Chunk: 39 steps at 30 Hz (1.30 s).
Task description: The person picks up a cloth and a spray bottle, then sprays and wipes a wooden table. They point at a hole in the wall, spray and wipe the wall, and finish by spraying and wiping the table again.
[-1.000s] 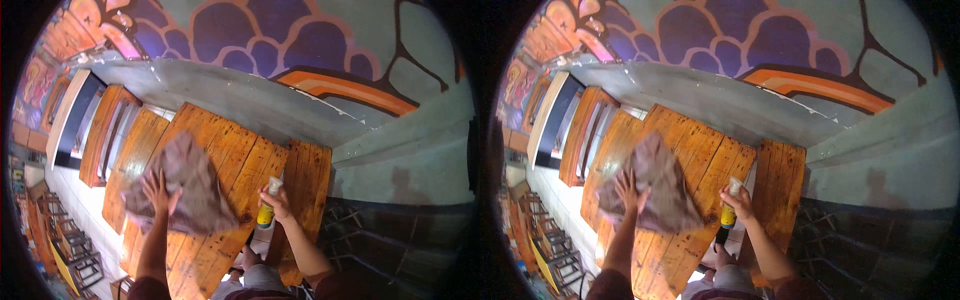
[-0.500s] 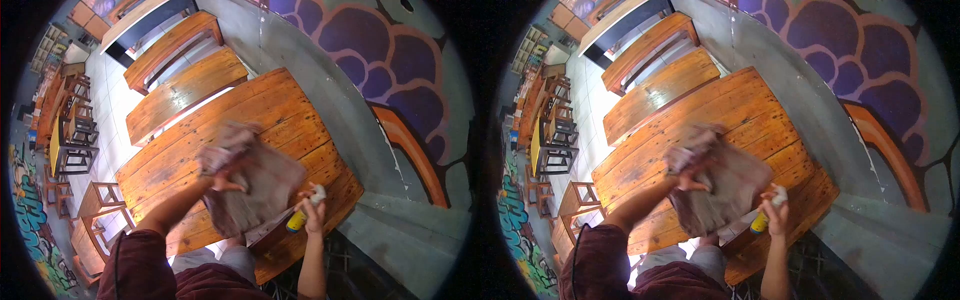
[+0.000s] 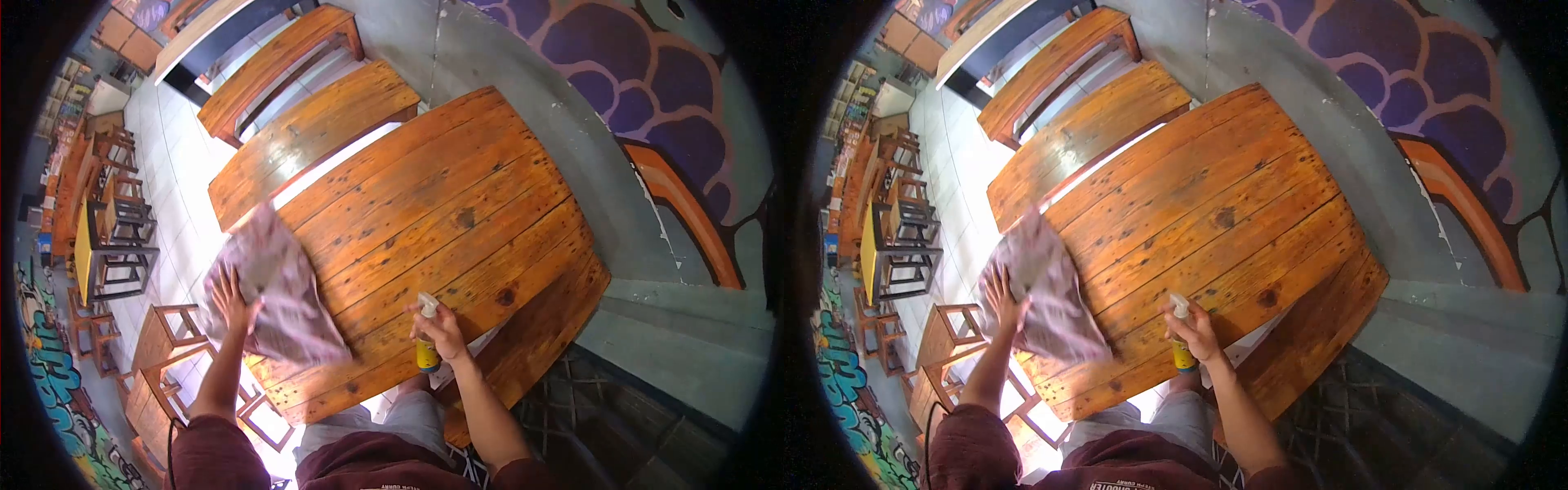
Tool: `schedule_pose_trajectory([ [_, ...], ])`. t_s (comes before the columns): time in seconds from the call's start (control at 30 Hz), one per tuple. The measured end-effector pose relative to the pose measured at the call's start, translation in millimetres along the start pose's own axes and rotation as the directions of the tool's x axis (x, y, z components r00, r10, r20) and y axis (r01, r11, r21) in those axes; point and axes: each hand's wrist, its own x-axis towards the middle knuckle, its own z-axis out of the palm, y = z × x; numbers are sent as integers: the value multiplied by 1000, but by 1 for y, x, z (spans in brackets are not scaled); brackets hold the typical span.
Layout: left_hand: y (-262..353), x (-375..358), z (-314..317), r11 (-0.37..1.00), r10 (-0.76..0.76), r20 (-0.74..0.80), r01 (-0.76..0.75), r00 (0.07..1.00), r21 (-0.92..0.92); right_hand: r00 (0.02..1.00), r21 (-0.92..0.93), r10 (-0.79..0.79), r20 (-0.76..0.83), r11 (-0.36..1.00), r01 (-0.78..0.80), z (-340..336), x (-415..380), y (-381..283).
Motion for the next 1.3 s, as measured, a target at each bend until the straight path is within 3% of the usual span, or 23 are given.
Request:
schedule_pose_trajectory([
  [0.1, 37, 67, -5, 992, -123, 74, 124, 990, -11, 992, -59, -43, -116, 998, 36, 11, -29, 34],
  [0.17, 76, 90, 10, 986, -82, 109, 97, 991, -135, 960, -15, -111, -256, 994, 111, 25, -53, 52],
  [0.23, 135, 60, 4, 968, 187, -167, -210, 968, -138, 919, 12, -160, -360, 984, 176, 37, -75, 65],
  [0.3, 175, -13, 20, 767, 594, -156, -614, 789, -187, 869, 24, -198, -453, 972, 234, 54, -95, 75],
  [0.33, 184, -58, 25, 590, 713, -232, -745, 662, -312, 833, 20, -229, -503, 961, 276, 64, -103, 76],
  [0.37, 180, -102, 32, 418, 864, -147, -849, 481, -324, 839, 30, -270, -473, 946, 321, 77, -110, 75],
  [0.4, 173, -143, 55, 172, 929, -106, -669, 353, -723, 845, 5, -293, -447, 944, 330, 93, -110, 70],
  [0.47, 114, -187, 34, -68, 961, -186, -472, 207, -879, 799, -185, -405, -444, 914, 360, 126, -128, 68],
  [0.5, 85, -207, 32, -97, 958, -213, -481, 193, -871, 806, -236, -442, -395, 896, 376, 133, -136, 69],
  [0.57, 22, -217, 35, 64, 910, 90, 76, 406, -995, 808, -306, -479, -344, 870, 386, 143, -156, 73],
  [0.6, -9, -208, 38, 108, 861, 267, 357, 432, -928, 824, -355, -479, -303, 859, 369, 146, -163, 77],
  [0.63, -38, -195, 43, 340, 813, 284, -18, 507, -940, 807, -361, -516, -287, 839, 408, 148, -167, 80],
  [0.67, -76, -193, 53, 377, 797, -4, -502, 604, -778, 831, -364, -481, -280, 854, 371, 149, -174, 86],
  [0.73, -95, -178, -1, 827, 552, 294, -468, 781, -311, 837, -364, -469, -281, 859, 359, 153, -191, 92],
  [0.8, -99, -166, -13, 873, 423, 352, -270, 835, -406, 845, -347, -488, -218, 848, 401, 157, -206, 97],
  [0.83, -101, -166, -3, 861, 438, 178, -353, 881, -367, 840, -346, -500, -209, 842, 415, 153, -217, 101],
  [0.87, -99, -164, -9, 849, 466, 161, -388, 870, -358, 821, -337, -524, -227, 833, 439, 154, -230, 99],
  [0.93, -92, -166, -23, 699, 391, 262, -100, 882, -708, 822, -445, -531, -207, 799, 404, 153, -266, 94],
  [0.97, -82, -174, -47, 715, 291, 352, 42, 890, -698, 810, -443, -545, -218, 794, 415, 148, -280, 93],
  [1.13, -85, -169, -98, 658, 391, 366, 22, 845, -753, 853, -604, -471, -225, 755, 257, 145, -347, 80],
  [1.2, -99, -161, -122, 271, 453, 168, 45, 876, -962, 885, -647, -412, -217, 740, 186, 163, -337, 81],
  [1.27, -128, -149, -153, 210, 432, 190, 106, 882, -972, 888, -755, -428, -167, 634, 164, 191, -317, 86],
  [1.3, -145, -142, -162, 130, 424, 126, 78, 897, -988, 890, -703, -431, -151, 679, 209, 213, -299, 90],
])
